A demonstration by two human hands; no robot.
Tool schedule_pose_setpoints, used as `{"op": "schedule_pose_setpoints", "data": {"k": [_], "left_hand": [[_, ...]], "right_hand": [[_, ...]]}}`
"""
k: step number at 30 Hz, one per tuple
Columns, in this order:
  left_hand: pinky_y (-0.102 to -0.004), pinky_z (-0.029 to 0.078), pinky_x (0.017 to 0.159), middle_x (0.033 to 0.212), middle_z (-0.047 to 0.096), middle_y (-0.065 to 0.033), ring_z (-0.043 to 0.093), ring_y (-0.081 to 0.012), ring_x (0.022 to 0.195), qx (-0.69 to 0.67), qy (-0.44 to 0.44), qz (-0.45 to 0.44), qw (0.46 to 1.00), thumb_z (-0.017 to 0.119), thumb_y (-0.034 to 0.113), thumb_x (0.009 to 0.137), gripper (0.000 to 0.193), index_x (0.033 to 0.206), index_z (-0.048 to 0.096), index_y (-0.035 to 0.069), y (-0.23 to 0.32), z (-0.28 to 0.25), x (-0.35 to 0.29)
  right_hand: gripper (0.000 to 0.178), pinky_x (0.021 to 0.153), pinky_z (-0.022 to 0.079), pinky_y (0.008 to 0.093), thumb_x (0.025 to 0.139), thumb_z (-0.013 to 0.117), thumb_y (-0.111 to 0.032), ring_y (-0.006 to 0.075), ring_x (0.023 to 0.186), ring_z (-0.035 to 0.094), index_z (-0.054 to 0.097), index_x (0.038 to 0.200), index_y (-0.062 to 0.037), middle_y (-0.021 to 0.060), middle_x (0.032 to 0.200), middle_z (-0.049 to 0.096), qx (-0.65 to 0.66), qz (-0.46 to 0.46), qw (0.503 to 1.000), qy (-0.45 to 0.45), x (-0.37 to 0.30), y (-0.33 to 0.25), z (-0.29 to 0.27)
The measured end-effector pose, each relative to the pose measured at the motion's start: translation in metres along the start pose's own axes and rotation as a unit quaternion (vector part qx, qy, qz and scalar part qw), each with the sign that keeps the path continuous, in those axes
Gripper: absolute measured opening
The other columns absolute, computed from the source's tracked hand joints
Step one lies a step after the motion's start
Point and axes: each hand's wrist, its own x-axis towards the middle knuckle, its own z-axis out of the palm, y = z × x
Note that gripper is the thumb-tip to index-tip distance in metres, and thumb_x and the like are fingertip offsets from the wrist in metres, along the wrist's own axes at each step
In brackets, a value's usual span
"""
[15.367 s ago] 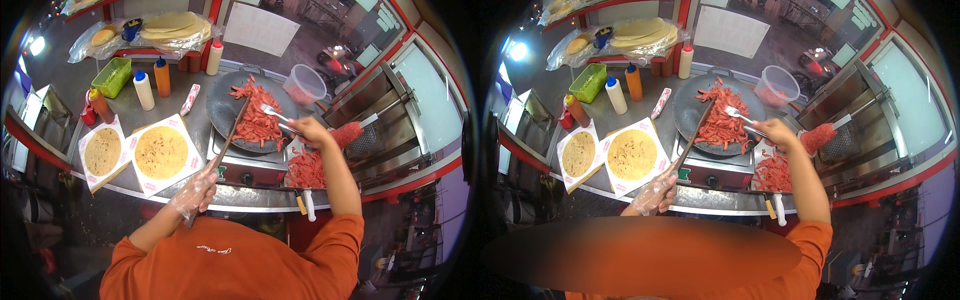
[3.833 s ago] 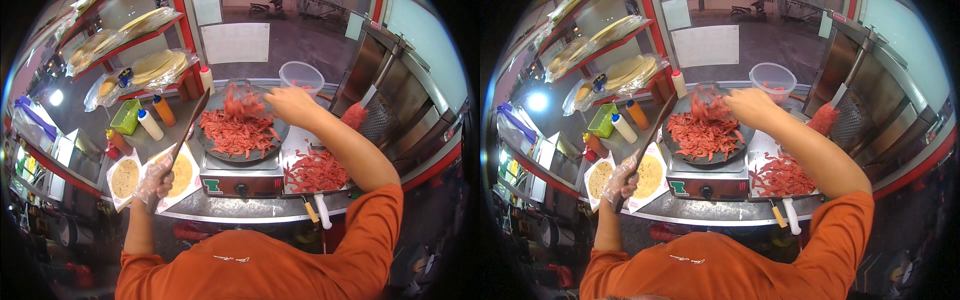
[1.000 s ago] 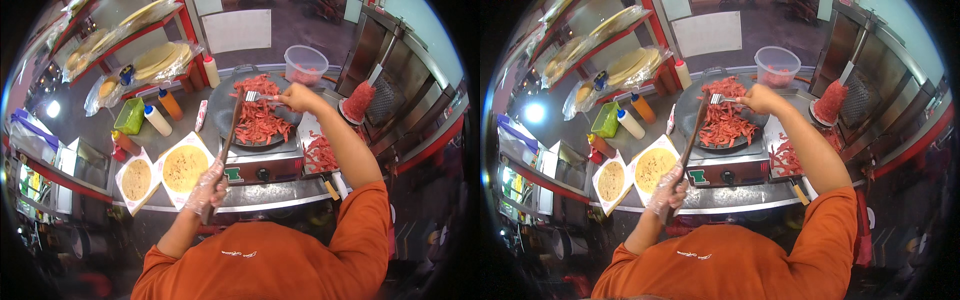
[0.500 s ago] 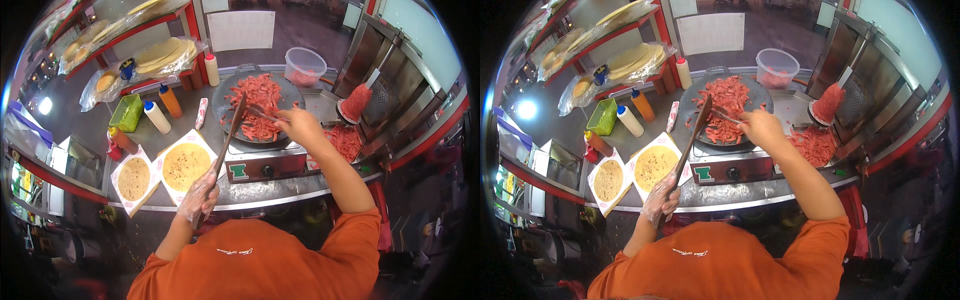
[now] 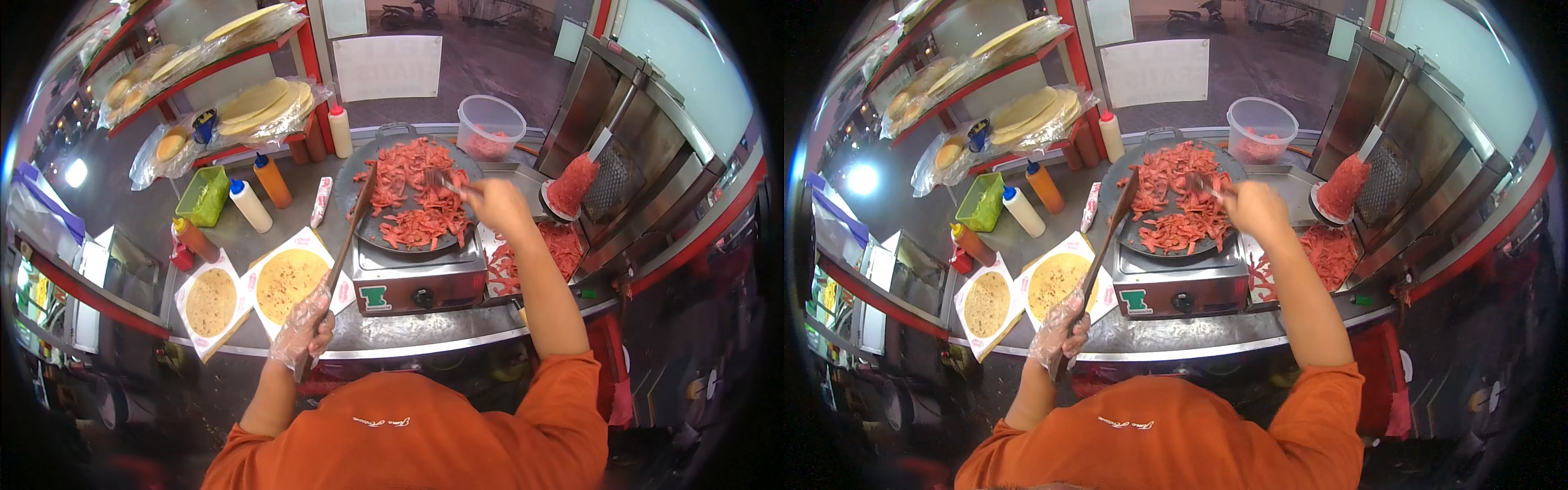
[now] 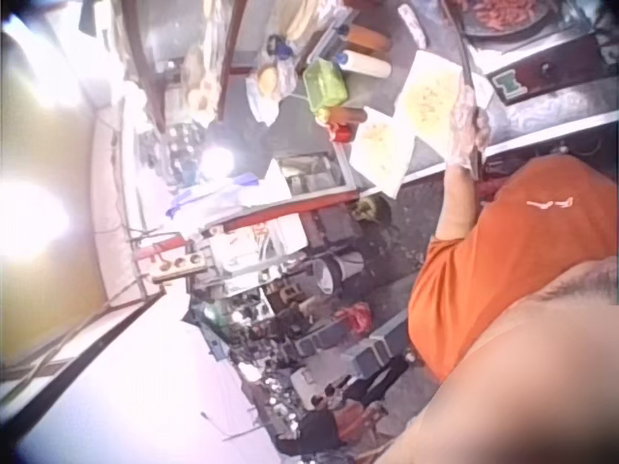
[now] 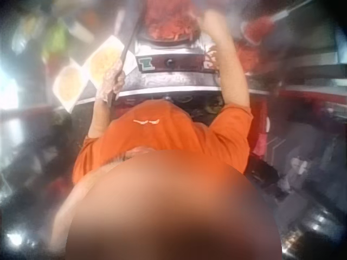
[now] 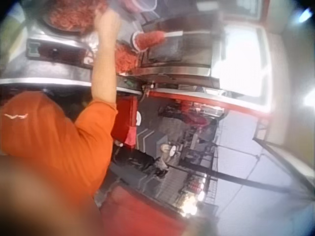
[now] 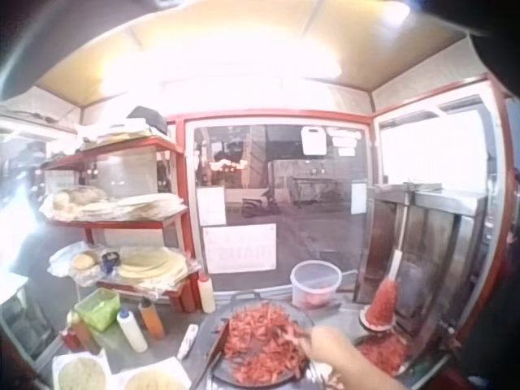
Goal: The person cooks shredded red meat on a flat griddle using a spatula and fork, then places the cooked meat onto two flatbreads. The person also places two additional flatbreads on the griddle to heat.
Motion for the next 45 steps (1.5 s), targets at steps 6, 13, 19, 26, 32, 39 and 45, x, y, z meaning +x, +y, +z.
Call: {"op": "schedule_pose_setpoints", "data": {"k": [6, 13, 19, 26, 32, 39, 45], "left_hand": [[-0.0226, 0.032, 0.041, 0.072, 0.045, 0.0043, 0.036, -0.0049, 0.044, 0.010, -0.038, 0.008, 0.999, 0.058, 0.042, 0.111, 0.067, 0.170, 0.031, 0.024, 0.017, 0.010, 0.031], [-0.0220, 0.027, 0.036, 0.069, 0.047, 0.0035, 0.034, -0.0041, 0.040, 0.004, -0.008, -0.012, 1.000, 0.061, 0.045, 0.109, 0.045, 0.148, 0.053, 0.025, 0.017, -0.003, 0.028], [-0.0223, 0.026, 0.036, 0.068, 0.047, 0.0042, 0.034, -0.0041, 0.040, 0.004, -0.016, -0.017, 1.000, 0.062, 0.046, 0.108, 0.030, 0.125, 0.058, 0.021, 0.018, -0.022, 0.020], [-0.0218, 0.032, 0.040, 0.073, 0.044, 0.0040, 0.035, -0.0040, 0.044, -0.029, -0.081, -0.010, 0.996, 0.055, 0.041, 0.112, 0.063, 0.168, 0.034, 0.023, 0.026, -0.050, -0.005], [-0.0226, 0.034, 0.040, 0.073, 0.043, 0.0032, 0.036, -0.0048, 0.045, 0.006, -0.171, -0.047, 0.984, 0.051, 0.040, 0.114, 0.064, 0.171, 0.027, 0.021, 0.028, -0.059, 0.022], [-0.0213, 0.034, 0.039, 0.074, 0.042, 0.0031, 0.036, -0.0044, 0.044, -0.024, -0.221, -0.015, 0.975, 0.051, 0.041, 0.114, 0.066, 0.171, 0.025, 0.021, 0.038, -0.065, -0.001], [-0.0191, 0.027, 0.036, 0.073, 0.043, 0.0039, 0.031, -0.0015, 0.042, -0.090, -0.206, -0.090, 0.970, 0.058, 0.041, 0.111, 0.061, 0.167, 0.035, 0.029, 0.038, -0.021, 0.010]], "right_hand": [[0.034, 0.083, 0.059, 0.0532, 0.098, 0.071, -0.040, 0.0400, 0.093, 0.075, 0.077, 0.112, -0.0092, 0.0185, 0.102, 0.077, -0.015, -0.147, 0.989, 0.005, 0.012, 0.005, 0.007], [0.038, 0.080, 0.060, 0.0538, 0.097, 0.071, -0.040, 0.0408, 0.090, 0.075, 0.076, 0.114, -0.0055, 0.0180, 0.104, 0.076, -0.053, -0.077, 0.995, 0.028, -0.008, -0.002, 0.008], [0.038, 0.071, 0.057, 0.0473, 0.103, 0.066, -0.038, 0.0334, 0.081, 0.075, 0.078, 0.101, -0.0028, 0.0190, 0.089, 0.077, 0.092, -0.029, 0.995, 0.021, 0.005, -0.037, -0.031], [0.035, 0.083, 0.057, 0.0530, 0.101, 0.068, -0.038, 0.0413, 0.089, 0.074, 0.078, 0.115, -0.0073, 0.0204, 0.099, 0.078, -0.069, -0.051, 0.996, -0.031, -0.021, -0.027, -0.009], [0.036, 0.080, 0.057, 0.0449, 0.102, 0.070, -0.036, 0.0411, 0.087, 0.074, 0.078, 0.117, -0.0044, 0.0249, 0.094, 0.075, 0.058, 0.000, 0.984, 0.169, -0.005, -0.039, -0.007], [0.020, 0.079, 0.060, 0.0477, 0.092, 0.074, -0.023, 0.0369, 0.091, 0.077, 0.082, 0.097, -0.0043, 0.0206, 0.093, 0.078, -0.260, -0.109, 0.959, -0.017, 0.011, -0.048, -0.082], [0.016, 0.077, 0.063, 0.0453, 0.088, 0.072, -0.011, 0.0337, 0.092, 0.078, 0.081, 0.099, -0.0029, 0.0174, 0.098, 0.079, -0.433, -0.190, 0.877, -0.084, 0.027, -0.113, -0.104]]}}
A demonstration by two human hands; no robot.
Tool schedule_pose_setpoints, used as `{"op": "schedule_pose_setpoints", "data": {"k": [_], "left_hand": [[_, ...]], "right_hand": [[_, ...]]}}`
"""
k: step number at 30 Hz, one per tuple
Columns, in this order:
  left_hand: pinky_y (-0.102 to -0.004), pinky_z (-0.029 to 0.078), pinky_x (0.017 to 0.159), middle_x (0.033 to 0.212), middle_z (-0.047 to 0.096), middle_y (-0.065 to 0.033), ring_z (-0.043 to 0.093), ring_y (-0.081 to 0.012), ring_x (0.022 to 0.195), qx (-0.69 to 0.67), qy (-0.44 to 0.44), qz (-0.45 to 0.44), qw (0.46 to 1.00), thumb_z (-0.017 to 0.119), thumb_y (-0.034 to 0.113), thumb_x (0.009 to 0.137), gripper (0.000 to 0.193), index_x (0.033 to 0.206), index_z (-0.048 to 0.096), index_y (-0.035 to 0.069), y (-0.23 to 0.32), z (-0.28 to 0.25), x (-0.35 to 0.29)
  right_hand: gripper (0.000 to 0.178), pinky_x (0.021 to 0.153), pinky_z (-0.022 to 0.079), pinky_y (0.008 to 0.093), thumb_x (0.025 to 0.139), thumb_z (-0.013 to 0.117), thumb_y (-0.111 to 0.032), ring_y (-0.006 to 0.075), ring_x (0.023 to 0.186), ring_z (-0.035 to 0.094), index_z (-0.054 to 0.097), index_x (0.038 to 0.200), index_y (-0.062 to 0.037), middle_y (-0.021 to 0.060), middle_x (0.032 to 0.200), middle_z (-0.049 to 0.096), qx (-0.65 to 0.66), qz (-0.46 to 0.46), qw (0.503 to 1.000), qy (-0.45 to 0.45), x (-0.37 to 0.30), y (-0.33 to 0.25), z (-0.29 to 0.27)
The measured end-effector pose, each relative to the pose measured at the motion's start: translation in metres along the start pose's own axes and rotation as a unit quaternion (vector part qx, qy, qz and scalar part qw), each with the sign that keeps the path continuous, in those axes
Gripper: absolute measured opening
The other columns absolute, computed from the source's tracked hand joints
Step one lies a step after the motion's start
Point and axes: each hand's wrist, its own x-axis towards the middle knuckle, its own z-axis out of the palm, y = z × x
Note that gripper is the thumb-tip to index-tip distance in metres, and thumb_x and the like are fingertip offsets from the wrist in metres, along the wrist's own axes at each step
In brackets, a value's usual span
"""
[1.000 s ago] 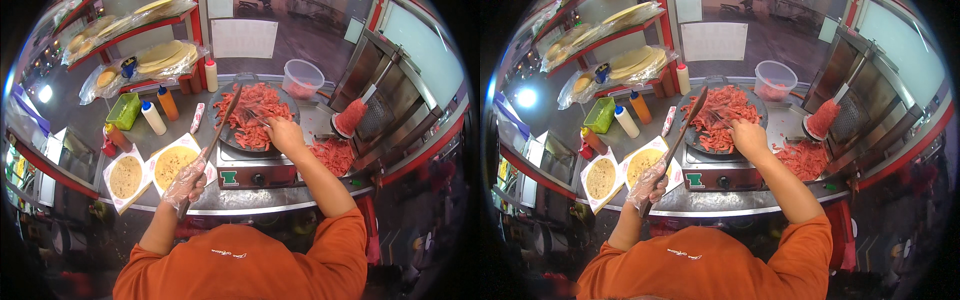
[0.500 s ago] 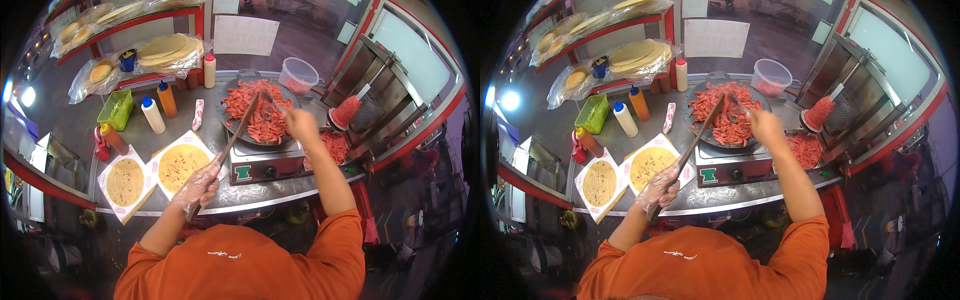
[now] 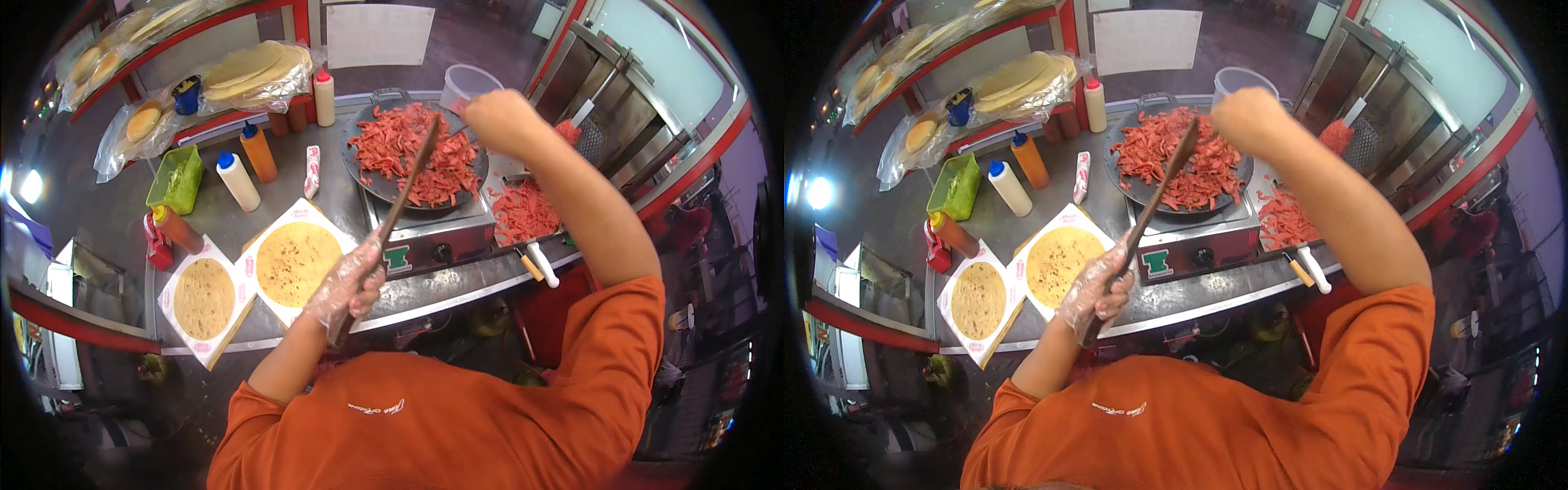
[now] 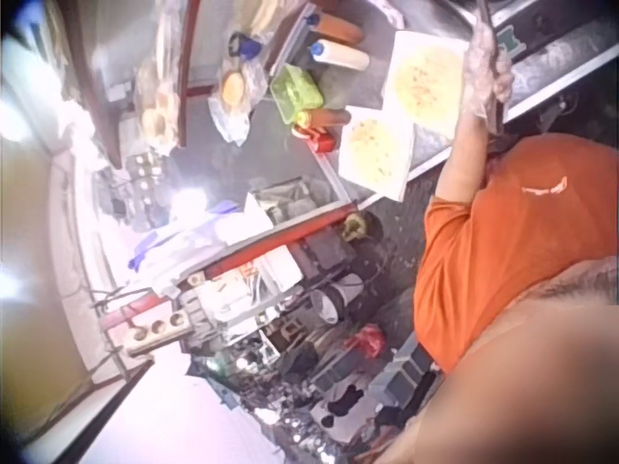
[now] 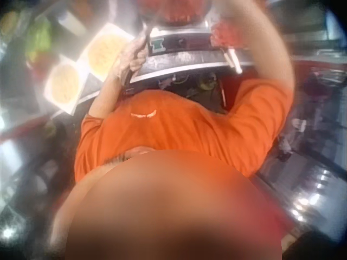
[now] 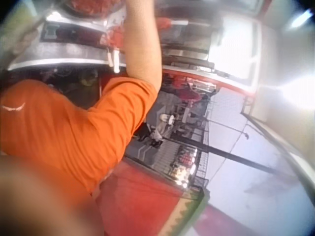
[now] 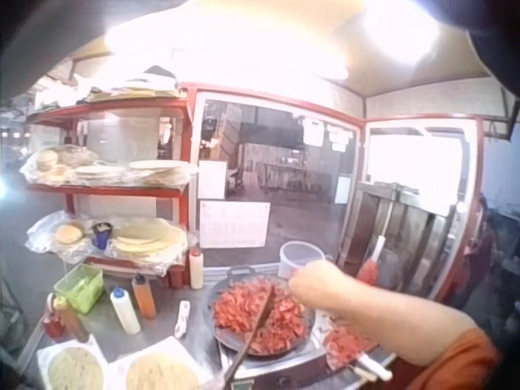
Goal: The person cooks shredded red meat on a flat griddle using a spatula and fork, then places the cooked meat onto two flatbreads. The person also places two additional flatbreads on the griddle to heat.
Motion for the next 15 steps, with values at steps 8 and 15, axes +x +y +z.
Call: {"op": "schedule_pose_setpoints", "data": {"k": [8, 15], "left_hand": [[-0.0196, 0.031, 0.032, 0.070, 0.047, 0.0023, 0.035, -0.0028, 0.038, -0.040, 0.083, 0.089, 0.992, 0.057, 0.038, 0.111, 0.059, 0.165, 0.038, 0.023, -0.042, -0.007, -0.056], [-0.0204, 0.030, 0.034, 0.070, 0.046, 0.0027, 0.034, -0.0036, 0.039, -0.033, 0.123, 0.034, 0.991, 0.058, 0.041, 0.111, 0.063, 0.167, 0.034, 0.024, -0.090, 0.033, 0.003]], "right_hand": [[0.029, 0.077, 0.057, 0.0369, 0.100, 0.075, -0.028, 0.0196, 0.082, 0.071, 0.075, 0.112, -0.0018, 0.0113, 0.088, 0.075, 0.531, 0.024, 0.847, 0.013, -0.092, 0.083, 0.121], [0.036, 0.065, 0.054, 0.0336, 0.104, 0.070, -0.035, 0.0148, 0.072, 0.067, 0.077, 0.113, -0.0008, 0.0082, 0.084, 0.072, 0.597, 0.083, 0.797, 0.029, -0.066, 0.055, 0.232]]}}
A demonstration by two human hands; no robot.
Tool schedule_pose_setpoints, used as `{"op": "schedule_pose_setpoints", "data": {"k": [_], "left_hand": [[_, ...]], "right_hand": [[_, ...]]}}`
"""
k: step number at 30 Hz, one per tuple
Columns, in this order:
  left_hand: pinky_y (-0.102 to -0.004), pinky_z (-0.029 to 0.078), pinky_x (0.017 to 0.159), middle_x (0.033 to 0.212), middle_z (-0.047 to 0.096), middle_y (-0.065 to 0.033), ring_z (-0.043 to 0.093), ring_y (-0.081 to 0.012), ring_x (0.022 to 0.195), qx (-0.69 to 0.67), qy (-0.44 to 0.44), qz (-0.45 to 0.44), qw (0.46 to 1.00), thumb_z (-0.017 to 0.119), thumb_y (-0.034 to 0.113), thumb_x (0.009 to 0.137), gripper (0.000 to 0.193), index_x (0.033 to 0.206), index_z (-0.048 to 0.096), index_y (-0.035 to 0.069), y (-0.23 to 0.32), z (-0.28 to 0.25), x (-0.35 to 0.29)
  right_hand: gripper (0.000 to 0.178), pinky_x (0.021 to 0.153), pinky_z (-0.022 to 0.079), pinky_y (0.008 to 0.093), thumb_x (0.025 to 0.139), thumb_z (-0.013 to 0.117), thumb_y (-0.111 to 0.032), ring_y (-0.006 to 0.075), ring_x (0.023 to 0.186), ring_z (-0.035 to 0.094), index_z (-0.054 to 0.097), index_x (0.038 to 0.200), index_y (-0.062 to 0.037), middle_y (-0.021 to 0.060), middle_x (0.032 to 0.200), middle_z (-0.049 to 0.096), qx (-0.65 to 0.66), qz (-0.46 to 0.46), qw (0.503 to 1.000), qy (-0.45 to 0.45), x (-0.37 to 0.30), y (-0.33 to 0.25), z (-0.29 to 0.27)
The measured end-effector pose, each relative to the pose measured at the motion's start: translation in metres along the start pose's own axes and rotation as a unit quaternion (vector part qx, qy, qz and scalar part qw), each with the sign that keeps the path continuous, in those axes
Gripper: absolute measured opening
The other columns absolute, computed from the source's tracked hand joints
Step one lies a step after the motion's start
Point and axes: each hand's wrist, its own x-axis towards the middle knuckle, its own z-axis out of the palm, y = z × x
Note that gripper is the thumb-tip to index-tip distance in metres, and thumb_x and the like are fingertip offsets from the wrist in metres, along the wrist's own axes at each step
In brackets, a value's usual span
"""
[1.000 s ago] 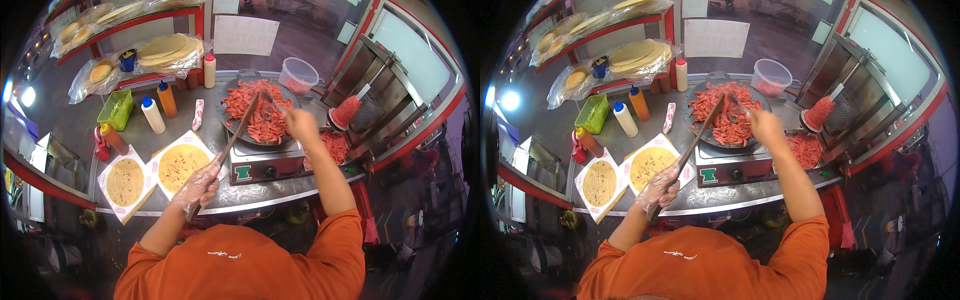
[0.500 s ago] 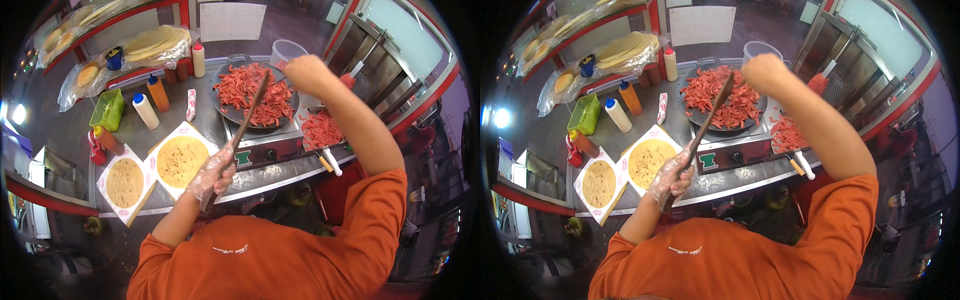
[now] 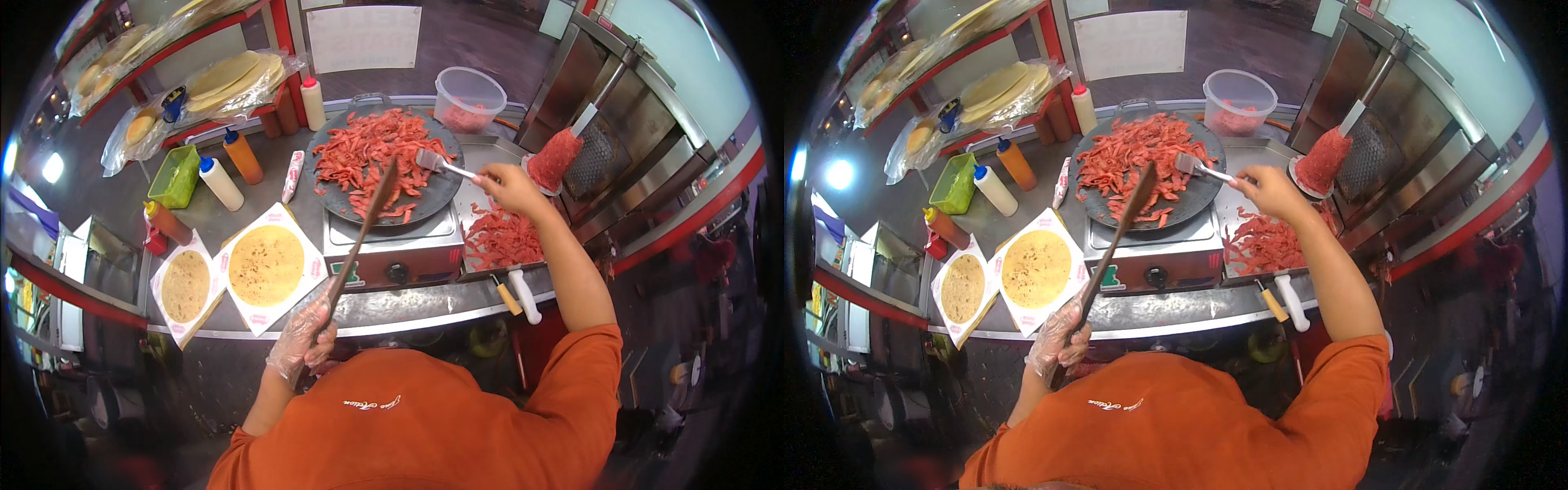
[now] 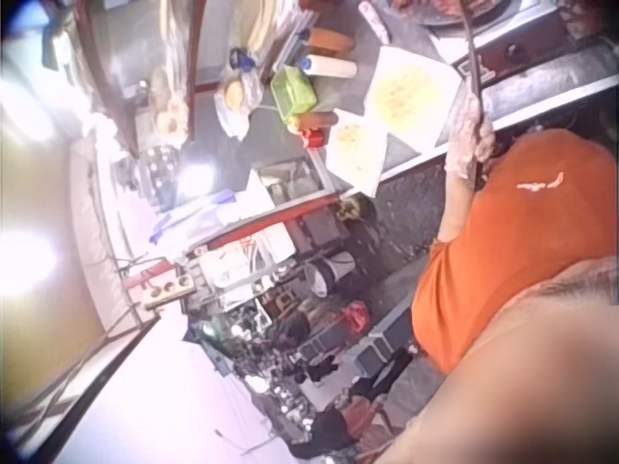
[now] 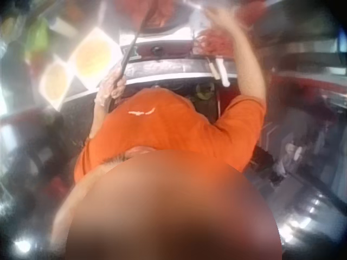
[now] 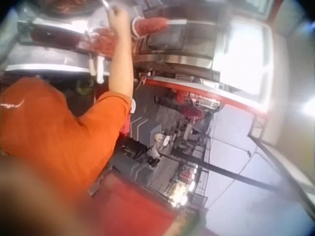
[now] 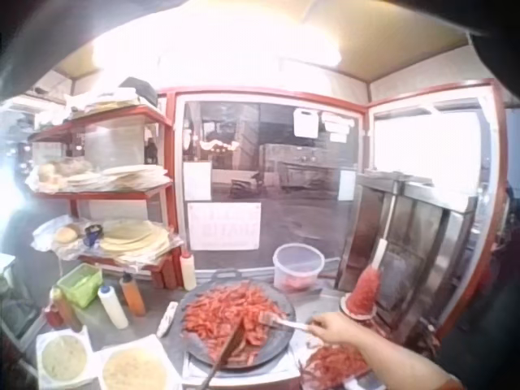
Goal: The person cooks shredded red meat on a flat griddle using a spatula and fork, then places the cooked meat onto two flatbreads. The person also places two additional flatbreads on the griddle to heat.
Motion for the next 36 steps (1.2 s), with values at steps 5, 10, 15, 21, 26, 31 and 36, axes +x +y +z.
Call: {"op": "schedule_pose_setpoints", "data": {"k": [5, 10, 15, 21, 26, 31, 36], "left_hand": [[-0.0196, 0.030, 0.032, 0.067, 0.046, 0.0038, 0.035, -0.0030, 0.037, -0.020, 0.102, 0.085, 0.991, 0.058, 0.041, 0.111, 0.058, 0.163, 0.038, 0.027, 0.007, 0.022, -0.003], [-0.0193, 0.028, 0.034, 0.069, 0.045, 0.0043, 0.033, -0.0024, 0.040, 0.000, 0.125, 0.088, 0.988, 0.058, 0.042, 0.111, 0.062, 0.166, 0.036, 0.024, 0.006, 0.052, 0.023], [-0.0191, 0.025, 0.031, 0.067, 0.046, 0.0030, 0.032, -0.0033, 0.037, -0.025, 0.107, 0.097, 0.989, 0.060, 0.040, 0.110, 0.043, 0.147, 0.051, 0.020, 0.023, 0.058, 0.045], [-0.0181, 0.027, 0.030, 0.067, 0.047, 0.0032, 0.033, -0.0007, 0.036, -0.019, 0.166, 0.167, 0.972, 0.059, 0.043, 0.110, 0.048, 0.150, 0.049, 0.018, 0.035, 0.028, -0.020], [-0.0223, 0.029, 0.029, 0.064, 0.044, 0.0039, 0.034, -0.0033, 0.036, -0.031, 0.104, 0.114, 0.988, 0.061, 0.043, 0.109, 0.058, 0.161, 0.041, 0.025, -0.002, 0.044, -0.020], [-0.0210, 0.030, 0.033, 0.065, 0.043, 0.0049, 0.032, -0.0029, 0.038, 0.062, 0.096, 0.056, 0.992, 0.058, 0.045, 0.110, 0.048, 0.152, 0.049, 0.024, 0.016, 0.033, 0.019], [-0.0202, 0.028, 0.033, 0.065, 0.043, 0.0051, 0.032, -0.0027, 0.038, 0.073, 0.085, 0.077, 0.991, 0.056, 0.046, 0.111, 0.032, 0.127, 0.057, 0.019, 0.044, 0.014, 0.019]], "right_hand": [[0.043, 0.052, 0.051, 0.0341, 0.107, 0.064, -0.040, 0.0143, 0.059, 0.063, 0.075, 0.113, 0.0011, 0.0100, 0.082, 0.074, 0.038, 0.074, 0.992, -0.098, 0.044, -0.007, -0.091], [0.042, 0.051, 0.051, 0.0355, 0.107, 0.063, -0.039, 0.0145, 0.060, 0.067, 0.077, 0.107, 0.0001, 0.0080, 0.076, 0.075, 0.011, 0.129, 0.969, -0.212, 0.073, -0.058, -0.053], [0.041, 0.062, 0.055, 0.0415, 0.101, 0.071, -0.040, 0.0264, 0.068, 0.073, 0.081, 0.100, -0.0008, 0.0117, 0.077, 0.077, -0.111, -0.072, 0.988, -0.078, 0.088, -0.080, -0.027], [0.030, 0.076, 0.059, 0.0474, 0.090, 0.080, -0.029, 0.0359, 0.090, 0.076, 0.076, 0.103, -0.0021, 0.0159, 0.096, 0.076, -0.308, -0.299, 0.897, 0.103, 0.047, -0.079, -0.029], [0.029, 0.080, 0.059, 0.0516, 0.092, 0.077, -0.029, 0.0398, 0.094, 0.074, 0.074, 0.108, -0.0042, 0.0180, 0.101, 0.075, -0.280, -0.139, 0.948, 0.060, 0.004, -0.079, 0.007], [0.036, 0.085, 0.056, 0.0556, 0.097, 0.071, -0.040, 0.0442, 0.096, 0.073, 0.078, 0.114, -0.0089, 0.0234, 0.099, 0.076, -0.177, -0.029, 0.983, 0.038, 0.030, -0.074, 0.035], [0.035, 0.086, 0.057, 0.0540, 0.098, 0.070, -0.040, 0.0424, 0.097, 0.074, 0.078, 0.118, -0.0124, 0.0194, 0.100, 0.078, -0.180, -0.029, 0.972, 0.150, 0.044, -0.075, 0.058]]}}
